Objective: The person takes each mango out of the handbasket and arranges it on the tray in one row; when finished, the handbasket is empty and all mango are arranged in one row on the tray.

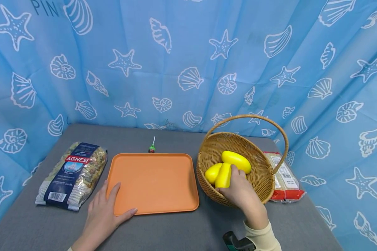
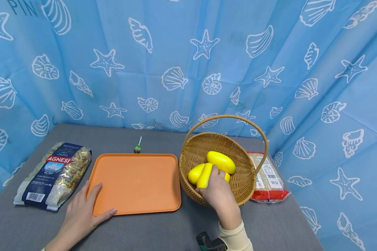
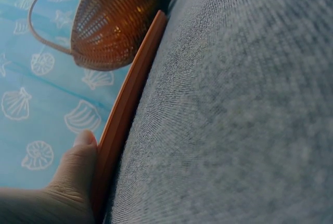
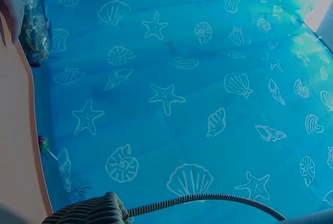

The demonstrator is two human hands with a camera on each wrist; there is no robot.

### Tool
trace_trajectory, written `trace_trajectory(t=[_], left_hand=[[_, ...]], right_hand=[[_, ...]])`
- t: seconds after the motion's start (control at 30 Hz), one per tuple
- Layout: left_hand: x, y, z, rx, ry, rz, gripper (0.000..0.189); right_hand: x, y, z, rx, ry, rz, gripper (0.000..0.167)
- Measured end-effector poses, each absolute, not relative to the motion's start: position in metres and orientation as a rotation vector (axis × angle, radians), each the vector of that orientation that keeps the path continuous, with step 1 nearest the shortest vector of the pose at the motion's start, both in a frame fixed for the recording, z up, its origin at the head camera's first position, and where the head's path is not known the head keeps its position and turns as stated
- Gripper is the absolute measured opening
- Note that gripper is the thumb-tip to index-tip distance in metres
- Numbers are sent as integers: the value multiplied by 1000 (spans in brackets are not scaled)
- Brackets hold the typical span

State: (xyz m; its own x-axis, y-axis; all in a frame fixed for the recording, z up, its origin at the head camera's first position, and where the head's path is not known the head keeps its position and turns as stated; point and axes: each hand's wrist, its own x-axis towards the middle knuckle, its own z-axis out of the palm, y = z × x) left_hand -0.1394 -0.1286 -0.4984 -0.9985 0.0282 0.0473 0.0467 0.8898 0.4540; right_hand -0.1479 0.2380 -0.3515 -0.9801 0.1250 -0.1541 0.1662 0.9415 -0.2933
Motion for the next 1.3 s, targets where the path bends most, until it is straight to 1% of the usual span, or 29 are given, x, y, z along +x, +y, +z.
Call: trace_trajectory(t=[0.2,0.6,0.87,1.13,1.3], left_hand=[[-139,-129,-498,-67,-3012,-711,115],[-141,-129,-497,-40,-3048,-719,118],[-140,-130,-497,-31,-3044,-723,121],[-140,-131,-497,-35,-3042,-742,121],[-140,-132,-497,-32,-3033,-753,122]], right_hand=[[-148,239,-350,263,2959,-459,97],[-146,240,-341,235,2983,-467,98],[-143,235,-328,229,3003,-466,99],[-138,231,-314,228,3052,-450,96],[-131,227,-306,217,3067,-477,98]])
